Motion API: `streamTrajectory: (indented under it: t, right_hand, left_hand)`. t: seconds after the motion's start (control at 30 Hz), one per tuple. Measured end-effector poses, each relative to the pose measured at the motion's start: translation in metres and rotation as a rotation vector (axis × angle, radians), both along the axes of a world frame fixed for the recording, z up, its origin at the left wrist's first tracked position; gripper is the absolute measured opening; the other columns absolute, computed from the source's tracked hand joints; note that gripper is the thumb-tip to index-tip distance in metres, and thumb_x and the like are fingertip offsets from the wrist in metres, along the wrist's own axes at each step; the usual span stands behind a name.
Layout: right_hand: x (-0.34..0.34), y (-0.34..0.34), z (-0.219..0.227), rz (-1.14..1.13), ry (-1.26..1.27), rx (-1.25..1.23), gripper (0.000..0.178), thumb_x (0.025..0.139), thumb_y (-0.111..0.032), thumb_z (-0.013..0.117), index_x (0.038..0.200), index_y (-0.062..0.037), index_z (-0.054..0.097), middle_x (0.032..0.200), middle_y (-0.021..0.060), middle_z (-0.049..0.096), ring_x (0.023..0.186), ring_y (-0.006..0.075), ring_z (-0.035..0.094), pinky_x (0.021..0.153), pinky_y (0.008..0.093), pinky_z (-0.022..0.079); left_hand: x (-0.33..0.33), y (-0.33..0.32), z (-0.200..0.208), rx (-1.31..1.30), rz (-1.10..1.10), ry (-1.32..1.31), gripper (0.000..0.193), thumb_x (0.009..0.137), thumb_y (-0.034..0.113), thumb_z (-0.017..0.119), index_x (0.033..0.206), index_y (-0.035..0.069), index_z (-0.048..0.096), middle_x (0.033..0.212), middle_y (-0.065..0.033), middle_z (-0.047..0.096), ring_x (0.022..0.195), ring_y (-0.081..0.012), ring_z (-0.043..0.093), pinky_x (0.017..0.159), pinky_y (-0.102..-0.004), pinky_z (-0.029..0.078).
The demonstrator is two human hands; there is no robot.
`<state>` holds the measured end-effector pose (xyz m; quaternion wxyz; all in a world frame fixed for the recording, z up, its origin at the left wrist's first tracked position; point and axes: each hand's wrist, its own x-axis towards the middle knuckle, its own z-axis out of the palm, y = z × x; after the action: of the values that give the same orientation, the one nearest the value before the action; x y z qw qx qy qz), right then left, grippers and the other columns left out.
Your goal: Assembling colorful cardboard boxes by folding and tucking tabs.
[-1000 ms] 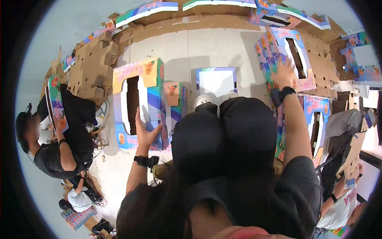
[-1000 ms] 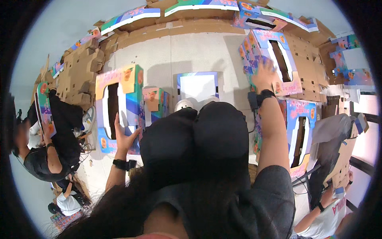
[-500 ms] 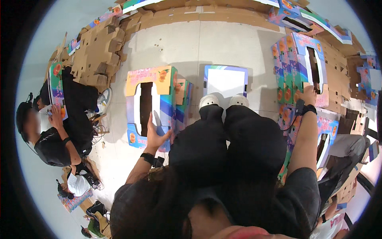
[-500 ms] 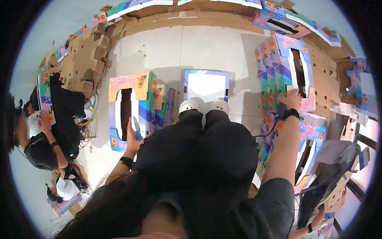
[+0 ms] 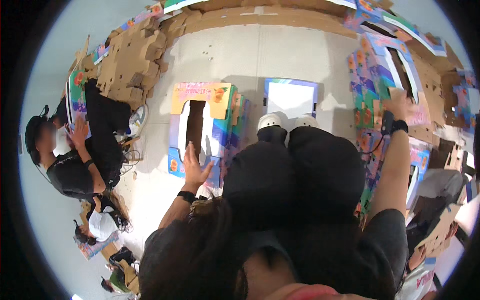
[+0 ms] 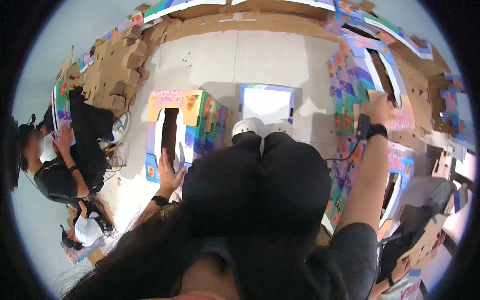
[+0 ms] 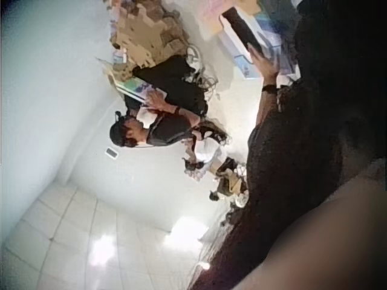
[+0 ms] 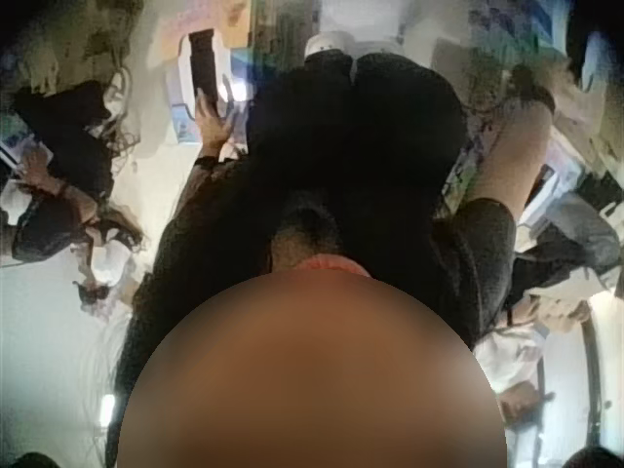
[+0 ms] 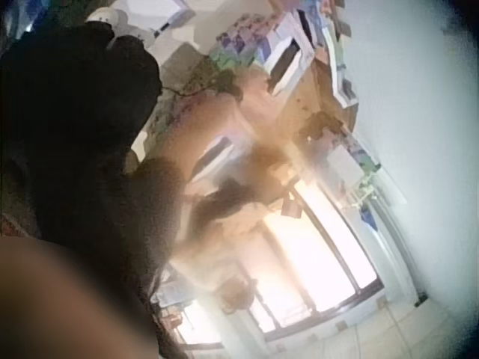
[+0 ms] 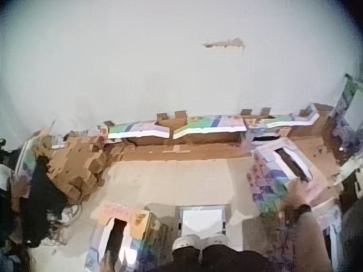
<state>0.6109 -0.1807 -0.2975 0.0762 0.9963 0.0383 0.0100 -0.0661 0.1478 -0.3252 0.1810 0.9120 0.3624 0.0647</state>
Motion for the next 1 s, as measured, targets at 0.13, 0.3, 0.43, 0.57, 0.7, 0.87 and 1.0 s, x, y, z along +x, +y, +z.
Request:
streamTrajectory:
  t: [0.13,0.3,0.43,0.57,0.7,0.87,1.0]
  right_hand:
    - [-0.022,0.026,0.061,0.143,0.067,-0.072,0.087,0.065,-0.024,0.068,0.144,-0.0080,0.037,0.139,0.0223,0.045,0.135,0.0358,0.038,0.109,0.0635,0.025]
    - [-0.075,0.034,0.148,0.522,-0.208,-0.441,0.081,0.069,-0.019,0.071,0.144,-0.0127,0.040,0.137,0.0106,0.049,0.135,0.0274,0.038,0.115,0.0600,0.017]
    - [-0.108,0.013,0.196,0.765,-0.449,-0.464,0.094,0.064,-0.020,0.077,0.148,-0.0156,0.034,0.137,0.0102,0.049,0.137,0.0259,0.037,0.118,0.0576,0.011]
    - [-0.195,0.009,0.261,0.901,-0.581,-0.163,0.095,0.061,-0.009,0.071,0.148,-0.0189,0.035,0.131,0.0149,0.051,0.133,0.0291,0.041,0.117,0.0563,0.014]
    - [-0.277,-0.016,0.287,1.038,-0.797,0.199,0.083,0.060,-0.007,0.067,0.140,-0.0203,0.049,0.122,0.0136,0.051,0.126,0.0293,0.044,0.116,0.0554,0.018]
    - [-0.372,-0.037,0.285,1.106,-0.807,0.419,0.078,0.061,-0.011,0.066,0.137,-0.0197,0.054,0.122,0.0162,0.051,0.126,0.0317,0.044,0.115,0.0566,0.019]
    - [-0.382,-0.047,0.239,1.172,-0.766,0.574,0.073,0.065,-0.014,0.068,0.136,-0.0196,0.055,0.122,0.0164,0.050,0.127,0.0343,0.042,0.115,0.0596,0.017]
  left_hand:
    - [-0.006,0.017,0.021,0.137,-0.048,-0.121,0.092,0.086,0.039,0.068,0.151,-0.003,0.017,0.150,-0.0273,0.028,0.136,-0.0436,0.030,0.112,-0.0514,0.025]
    - [0.007,0.037,0.069,0.355,0.050,-0.273,0.082,0.088,0.032,0.067,0.149,-0.001,0.023,0.150,-0.0270,0.029,0.136,-0.0436,0.033,0.111,-0.0518,0.027]
    - [0.037,0.032,0.135,0.452,-0.017,-0.478,0.075,0.089,0.024,0.066,0.148,-0.001,0.028,0.146,-0.0226,0.038,0.135,-0.0407,0.034,0.111,-0.0485,0.028]
    - [0.064,-0.016,0.204,0.444,-0.082,-0.579,0.074,0.089,0.023,0.067,0.147,-0.002,0.029,0.143,-0.0223,0.040,0.133,-0.0395,0.036,0.111,-0.0470,0.029]
    - [0.079,-0.059,0.237,0.270,-0.166,-0.638,0.077,0.087,0.022,0.068,0.148,-0.001,0.028,0.145,-0.0231,0.038,0.134,-0.0387,0.034,0.112,-0.0456,0.027]
    - [0.051,-0.116,0.276,0.486,-0.101,-0.746,0.096,0.082,0.031,0.073,0.152,0.001,0.014,0.156,-0.0234,0.020,0.146,-0.0372,0.015,0.118,-0.0474,0.014]
    - [0.038,-0.132,0.283,0.581,0.082,-0.866,0.111,0.073,0.040,0.079,0.153,0.001,0.011,0.156,-0.0230,0.019,0.146,-0.0378,0.015,0.118,-0.0473,0.013]
